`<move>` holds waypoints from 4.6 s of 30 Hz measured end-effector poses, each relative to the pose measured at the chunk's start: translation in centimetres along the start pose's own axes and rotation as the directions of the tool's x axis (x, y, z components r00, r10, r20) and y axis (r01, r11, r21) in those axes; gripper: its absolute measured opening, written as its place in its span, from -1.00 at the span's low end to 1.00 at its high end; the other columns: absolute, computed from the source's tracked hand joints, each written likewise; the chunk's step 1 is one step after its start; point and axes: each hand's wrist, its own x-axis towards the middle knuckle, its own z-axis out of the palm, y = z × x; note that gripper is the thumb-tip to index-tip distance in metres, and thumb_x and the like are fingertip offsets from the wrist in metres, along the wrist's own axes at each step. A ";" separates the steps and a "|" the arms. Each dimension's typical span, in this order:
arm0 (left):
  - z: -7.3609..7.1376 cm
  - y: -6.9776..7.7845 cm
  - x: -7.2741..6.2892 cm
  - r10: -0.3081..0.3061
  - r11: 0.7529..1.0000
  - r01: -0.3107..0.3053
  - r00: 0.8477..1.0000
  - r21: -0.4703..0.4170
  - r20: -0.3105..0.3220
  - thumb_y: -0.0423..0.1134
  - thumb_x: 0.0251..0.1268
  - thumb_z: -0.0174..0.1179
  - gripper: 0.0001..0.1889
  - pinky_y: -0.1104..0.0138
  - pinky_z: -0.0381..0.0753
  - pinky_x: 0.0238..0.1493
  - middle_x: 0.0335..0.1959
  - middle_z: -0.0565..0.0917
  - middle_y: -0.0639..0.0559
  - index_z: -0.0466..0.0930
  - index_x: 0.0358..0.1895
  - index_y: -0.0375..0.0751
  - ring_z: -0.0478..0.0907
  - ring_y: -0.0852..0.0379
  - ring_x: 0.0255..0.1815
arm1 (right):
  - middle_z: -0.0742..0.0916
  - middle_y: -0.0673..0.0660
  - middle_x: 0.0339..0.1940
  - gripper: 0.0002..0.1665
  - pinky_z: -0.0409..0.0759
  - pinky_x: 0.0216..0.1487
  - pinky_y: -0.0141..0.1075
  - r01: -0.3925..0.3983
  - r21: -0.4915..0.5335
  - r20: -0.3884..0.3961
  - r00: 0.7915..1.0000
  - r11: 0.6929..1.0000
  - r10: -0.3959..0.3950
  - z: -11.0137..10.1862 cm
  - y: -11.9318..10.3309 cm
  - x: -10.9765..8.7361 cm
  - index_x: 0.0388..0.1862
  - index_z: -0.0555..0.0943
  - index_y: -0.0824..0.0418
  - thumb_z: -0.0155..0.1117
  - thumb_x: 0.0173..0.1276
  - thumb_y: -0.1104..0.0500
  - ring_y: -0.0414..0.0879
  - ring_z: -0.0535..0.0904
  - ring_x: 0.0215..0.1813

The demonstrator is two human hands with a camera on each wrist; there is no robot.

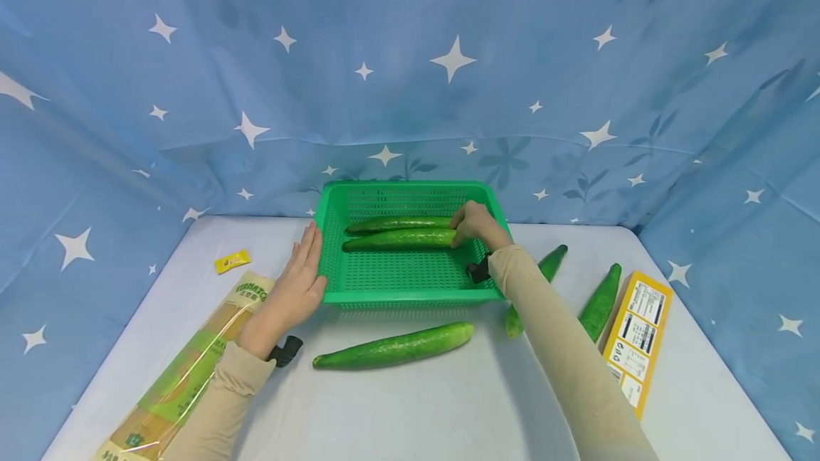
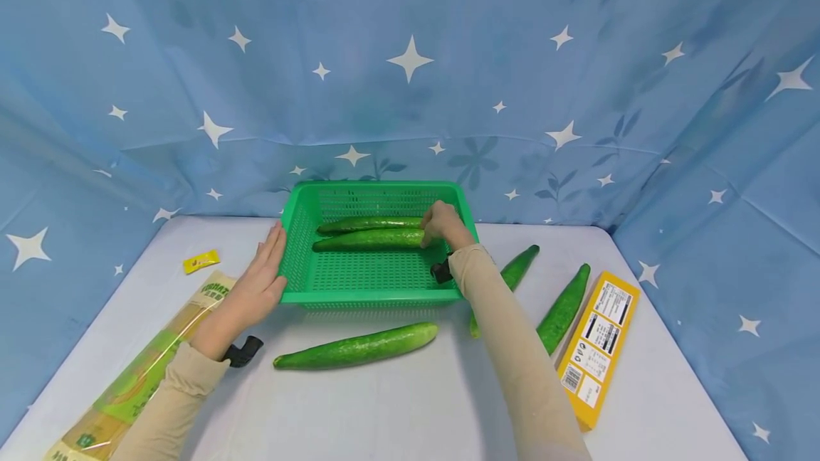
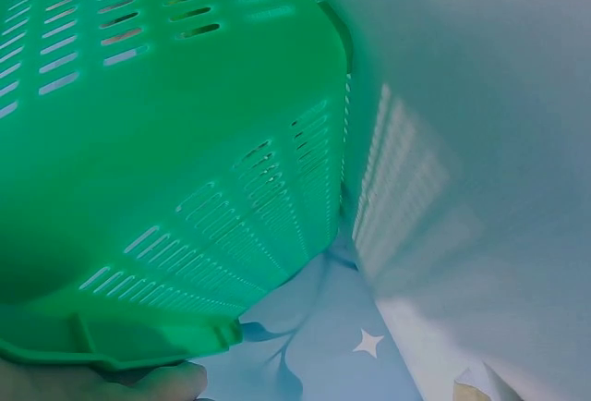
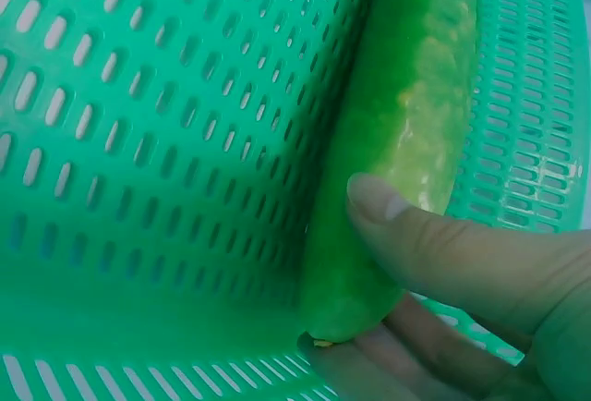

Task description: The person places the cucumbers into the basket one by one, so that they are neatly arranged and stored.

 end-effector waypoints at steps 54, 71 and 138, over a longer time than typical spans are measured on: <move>0.5 0.9 -0.2 -0.026 0.990 0.033 0.998 0.137 -0.054 -0.39 0.40 -0.33 -0.33 -0.02 -0.23 0.56 0.60 -0.29 -0.31 -0.22 0.53 -0.55 -0.31 -0.20 0.61 | 0.68 0.25 0.10 -0.57 0.51 0.28 -0.16 0.560 0.460 -0.084 0.800 0.689 -0.594 6.0 3.0 -20.1 0.05 0.69 0.28 0.48 0.16 0.36 -0.01 0.57 0.23; 0.5 0.9 -0.3 -0.047 0.990 0.052 0.998 0.131 -0.044 -0.37 0.41 -0.28 -0.30 0.02 -0.28 0.57 0.61 -0.33 -0.27 -0.27 0.55 -0.51 -0.35 -0.18 0.61 | 0.66 0.28 0.18 -0.34 0.41 0.34 0.08 0.393 0.501 0.004 0.890 0.771 -0.456 9.4 6.7 -16.6 0.17 0.61 0.40 0.54 0.02 0.30 0.23 0.48 0.29; 0.3 0.7 -0.3 -0.029 0.995 0.032 0.999 0.098 -0.031 -0.36 0.43 -0.24 -0.29 -0.01 -0.28 0.57 0.60 -0.36 -0.26 -0.28 0.55 -0.49 -0.37 -0.20 0.60 | 0.79 0.12 -0.06 -0.49 0.52 -0.54 -0.40 0.420 0.526 -0.100 0.894 0.740 -0.436 3.2 2.7 -21.2 0.02 0.77 0.16 0.61 -0.01 0.27 -0.17 0.62 -0.56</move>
